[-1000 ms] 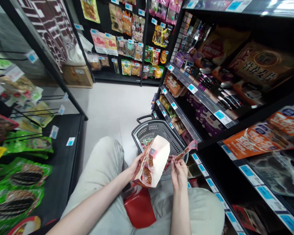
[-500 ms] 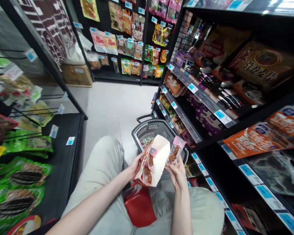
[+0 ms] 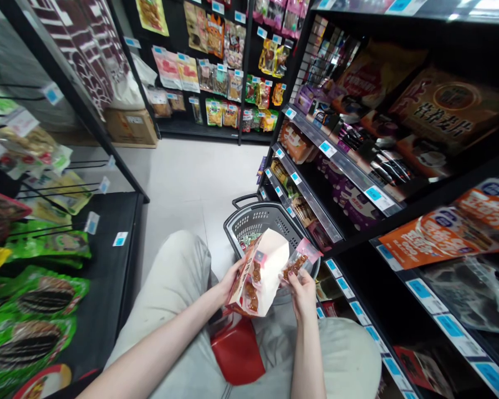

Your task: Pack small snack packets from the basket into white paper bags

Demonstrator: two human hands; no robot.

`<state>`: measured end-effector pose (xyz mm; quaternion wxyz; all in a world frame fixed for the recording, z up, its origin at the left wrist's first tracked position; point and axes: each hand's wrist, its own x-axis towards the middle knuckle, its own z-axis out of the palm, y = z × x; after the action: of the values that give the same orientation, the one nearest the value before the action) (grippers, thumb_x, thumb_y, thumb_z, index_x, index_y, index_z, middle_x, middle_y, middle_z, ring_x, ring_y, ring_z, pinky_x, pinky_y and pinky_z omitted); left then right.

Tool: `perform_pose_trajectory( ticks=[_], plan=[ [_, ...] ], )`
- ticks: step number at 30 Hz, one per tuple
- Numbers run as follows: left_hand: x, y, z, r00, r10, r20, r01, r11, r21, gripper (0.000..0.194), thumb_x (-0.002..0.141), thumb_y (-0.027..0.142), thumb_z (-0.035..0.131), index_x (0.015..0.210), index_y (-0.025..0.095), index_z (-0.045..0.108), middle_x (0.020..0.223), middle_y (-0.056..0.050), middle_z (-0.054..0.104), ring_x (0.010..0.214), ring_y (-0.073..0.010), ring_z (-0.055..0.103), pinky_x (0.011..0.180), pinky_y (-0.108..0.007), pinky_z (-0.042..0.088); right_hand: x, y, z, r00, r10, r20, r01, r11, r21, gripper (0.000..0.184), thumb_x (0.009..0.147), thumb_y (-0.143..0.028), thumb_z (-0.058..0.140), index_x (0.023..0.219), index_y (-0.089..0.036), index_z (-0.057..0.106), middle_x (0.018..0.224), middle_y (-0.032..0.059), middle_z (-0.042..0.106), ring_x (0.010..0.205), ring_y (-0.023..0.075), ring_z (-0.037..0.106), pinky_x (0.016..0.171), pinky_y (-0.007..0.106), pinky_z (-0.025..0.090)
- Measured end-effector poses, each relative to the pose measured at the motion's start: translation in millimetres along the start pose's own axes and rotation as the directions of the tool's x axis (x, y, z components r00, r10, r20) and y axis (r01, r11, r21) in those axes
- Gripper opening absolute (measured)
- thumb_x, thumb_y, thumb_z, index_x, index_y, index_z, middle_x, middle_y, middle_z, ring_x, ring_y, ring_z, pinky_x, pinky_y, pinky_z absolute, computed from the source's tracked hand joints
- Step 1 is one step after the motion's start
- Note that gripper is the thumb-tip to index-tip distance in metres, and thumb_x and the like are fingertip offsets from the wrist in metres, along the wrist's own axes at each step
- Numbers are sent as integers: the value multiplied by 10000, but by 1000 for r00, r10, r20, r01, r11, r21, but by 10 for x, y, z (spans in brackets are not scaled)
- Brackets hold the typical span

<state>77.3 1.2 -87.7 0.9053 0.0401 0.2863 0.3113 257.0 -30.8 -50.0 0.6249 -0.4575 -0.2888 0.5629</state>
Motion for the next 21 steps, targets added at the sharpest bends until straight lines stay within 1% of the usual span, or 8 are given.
perform_pose_trajectory(
  ticks=[4, 6, 8, 10, 14, 17, 19, 21],
  plan=[
    [-3, 3, 7, 1000, -10, -13, 10, 1000, 2, 478, 688, 486, 503, 949, 93, 578, 791, -106, 663, 720, -240, 618, 724, -361, 455, 29, 20, -44, 989, -146, -40, 138, 979, -150, 258, 607, -230, 660, 838, -128, 605, 761, 39, 652, 654, 147, 591, 591, 270, 493],
    [2, 3, 0, 1000, -4, -8, 4, 1000, 3, 482, 691, 486, 498, 957, 92, 575, 802, -110, 661, 721, -242, 619, 723, -366, 456, 18, -5, -47, 984, -173, -37, 162, 966, -203, 249, 609, -229, 655, 832, -126, 615, 759, 46, 653, 656, 151, 588, 594, 273, 490],
    [9, 1, -10, 1000, -2, -2, 2, 1000, 7, 483, 694, 488, 494, 961, 94, 573, 811, -109, 660, 727, -240, 618, 723, -365, 457, -2, -35, -41, 985, -167, -34, 156, 963, -220, 244, 597, -225, 662, 818, -131, 622, 747, 45, 653, 638, 153, 586, 584, 277, 490],
    [16, -1, -19, 1000, -2, 7, 2, 1000, 9, 484, 696, 491, 489, 963, 97, 572, 816, -107, 660, 737, -238, 618, 724, -360, 457, -24, -53, -34, 990, -135, -30, 127, 972, -196, 245, 587, -224, 671, 812, -141, 623, 743, 39, 652, 616, 150, 585, 566, 281, 493],
    [19, -4, -25, 1000, 1, 16, -1, 1000, 8, 479, 692, 489, 498, 957, 98, 576, 813, -105, 660, 740, -240, 616, 733, -364, 455, -50, -53, -21, 999, -45, -1, 45, 997, -57, 271, 586, -230, 679, 841, -172, 607, 786, 21, 645, 638, 151, 591, 550, 281, 500],
    [16, -4, -24, 1000, 1, 12, -1, 1000, 16, 488, 683, 493, 506, 961, 97, 575, 828, -112, 658, 749, -253, 614, 734, -379, 452, -45, -66, -11, 998, -57, -27, 58, 998, 38, 301, 596, -245, 676, 879, -189, 592, 810, 15, 637, 688, 154, 594, 566, 277, 500],
    [15, -5, -26, 1000, 9, 16, -9, 1000, 18, 494, 684, 492, 506, 969, 95, 572, 849, -118, 654, 760, -259, 612, 735, -385, 452, -34, -83, -8, 996, -59, -64, 63, 996, 69, 276, 612, -271, 663, 867, -188, 595, 790, 11, 636, 669, 149, 593, 558, 274, 495],
    [15, -6, -31, 1000, 18, 19, -19, 1000, 16, 491, 686, 489, 506, 970, 95, 572, 854, -119, 654, 763, -259, 612, 738, -386, 452, -22, -97, -11, 994, -54, -99, 61, 996, 67, 234, 614, -283, 661, 815, -175, 608, 744, 9, 638, 620, 141, 587, 548, 270, 487]
  ],
)
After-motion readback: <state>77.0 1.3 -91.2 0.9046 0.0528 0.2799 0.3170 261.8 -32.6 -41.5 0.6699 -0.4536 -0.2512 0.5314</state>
